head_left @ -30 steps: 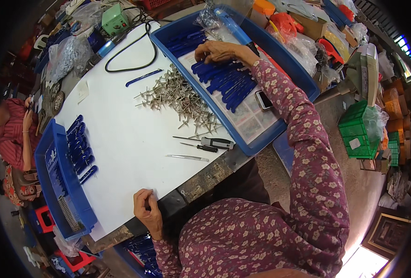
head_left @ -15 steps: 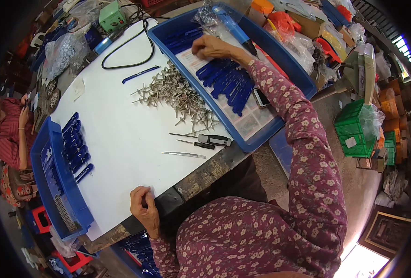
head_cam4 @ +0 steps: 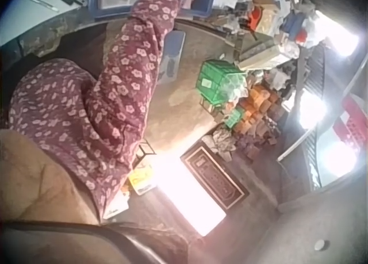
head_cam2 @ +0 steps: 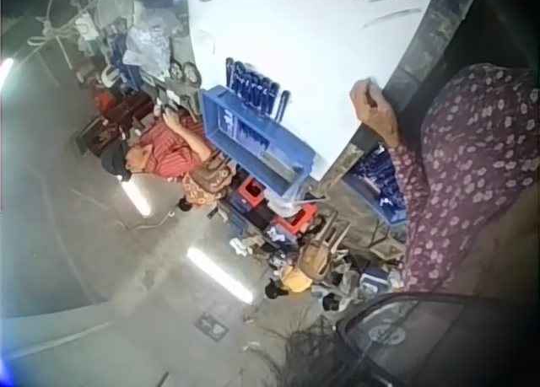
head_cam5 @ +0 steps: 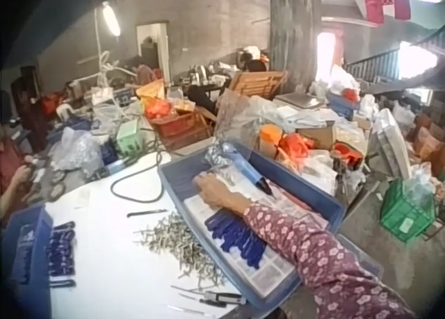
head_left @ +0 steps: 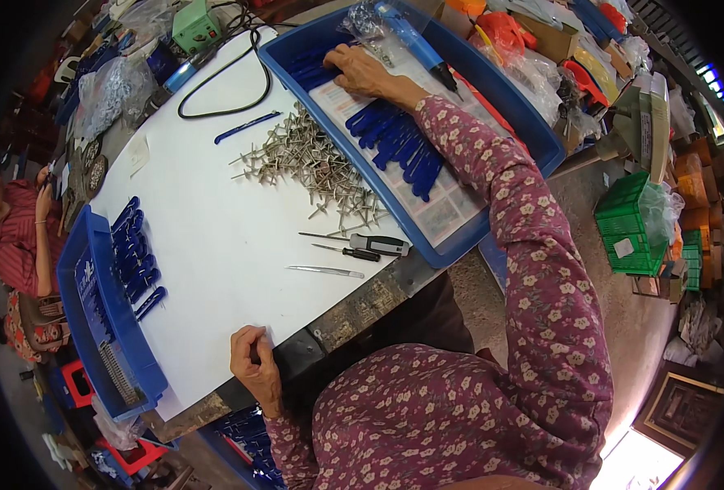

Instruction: Assembling small blue plastic components by joining parts and inserting metal clips at a manual workstation.

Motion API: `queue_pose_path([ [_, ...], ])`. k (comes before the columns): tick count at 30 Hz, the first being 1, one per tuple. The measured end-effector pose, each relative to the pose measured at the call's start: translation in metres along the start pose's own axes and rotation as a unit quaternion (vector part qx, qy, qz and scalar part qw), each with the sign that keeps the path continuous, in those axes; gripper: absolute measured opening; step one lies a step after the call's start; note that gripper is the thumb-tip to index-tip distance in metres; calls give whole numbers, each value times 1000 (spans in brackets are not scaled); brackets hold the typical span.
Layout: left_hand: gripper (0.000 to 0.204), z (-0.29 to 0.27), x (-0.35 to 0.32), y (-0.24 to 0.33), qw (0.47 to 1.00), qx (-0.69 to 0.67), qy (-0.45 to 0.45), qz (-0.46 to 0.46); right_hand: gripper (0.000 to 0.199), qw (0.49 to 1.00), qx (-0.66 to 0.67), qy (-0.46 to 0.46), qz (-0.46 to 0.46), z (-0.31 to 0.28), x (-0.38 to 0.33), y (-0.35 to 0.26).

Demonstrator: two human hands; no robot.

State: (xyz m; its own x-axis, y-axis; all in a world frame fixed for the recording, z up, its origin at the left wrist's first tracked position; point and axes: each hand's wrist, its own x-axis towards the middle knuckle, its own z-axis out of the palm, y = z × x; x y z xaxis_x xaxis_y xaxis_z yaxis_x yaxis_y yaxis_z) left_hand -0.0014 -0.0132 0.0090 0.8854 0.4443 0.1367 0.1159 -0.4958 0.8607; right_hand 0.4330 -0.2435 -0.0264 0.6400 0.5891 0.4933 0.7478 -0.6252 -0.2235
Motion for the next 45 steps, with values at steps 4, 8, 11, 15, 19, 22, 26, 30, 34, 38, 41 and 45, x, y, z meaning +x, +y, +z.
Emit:
queue_pose_path([
  [4,8,3,0,-1,1000,-15,6,11,23,999,43,-29,4,-3,0,0],
  [8,8,2,0,-2,1000,-6,5,6,19,998,47,-26,16,-8,-2,-5],
  [11,8,3,0,1,1000,-6,0,2,18,999,17,-47,3,-11,-1,0],
  [15,7,3,0,3,1000,-3,-4,-1,20,997,-2,-68,-28,-13,-1,2],
  [19,7,3,-1,1,1000,-8,-4,-3,24,993,-4,-119,-13,-19,7,-4],
  [22,9,4,0,-4,999,-2,4,40,26,996,22,-85,-12,-19,5,-3],
  [26,7,3,-1,0,1000,-1,-2,9,27,992,-13,-123,-1,-18,6,-2],
  [30,7,4,0,-2,1000,-11,-1,7,22,988,-59,-142,-29,-17,8,2],
  [34,7,4,1,-1,1000,-4,-2,16,24,978,-43,-205,5,-21,9,6],
  [38,8,2,1,-2,1000,-4,-4,14,24,977,-88,-192,-17,-30,5,-1],
  [41,8,2,0,-3,1000,-5,-7,12,23,978,-95,-179,-38,-38,-1,-2],
  [45,8,4,0,-1,1000,-30,-3,3,21,968,-105,-225,-33,-52,-3,-6],
])
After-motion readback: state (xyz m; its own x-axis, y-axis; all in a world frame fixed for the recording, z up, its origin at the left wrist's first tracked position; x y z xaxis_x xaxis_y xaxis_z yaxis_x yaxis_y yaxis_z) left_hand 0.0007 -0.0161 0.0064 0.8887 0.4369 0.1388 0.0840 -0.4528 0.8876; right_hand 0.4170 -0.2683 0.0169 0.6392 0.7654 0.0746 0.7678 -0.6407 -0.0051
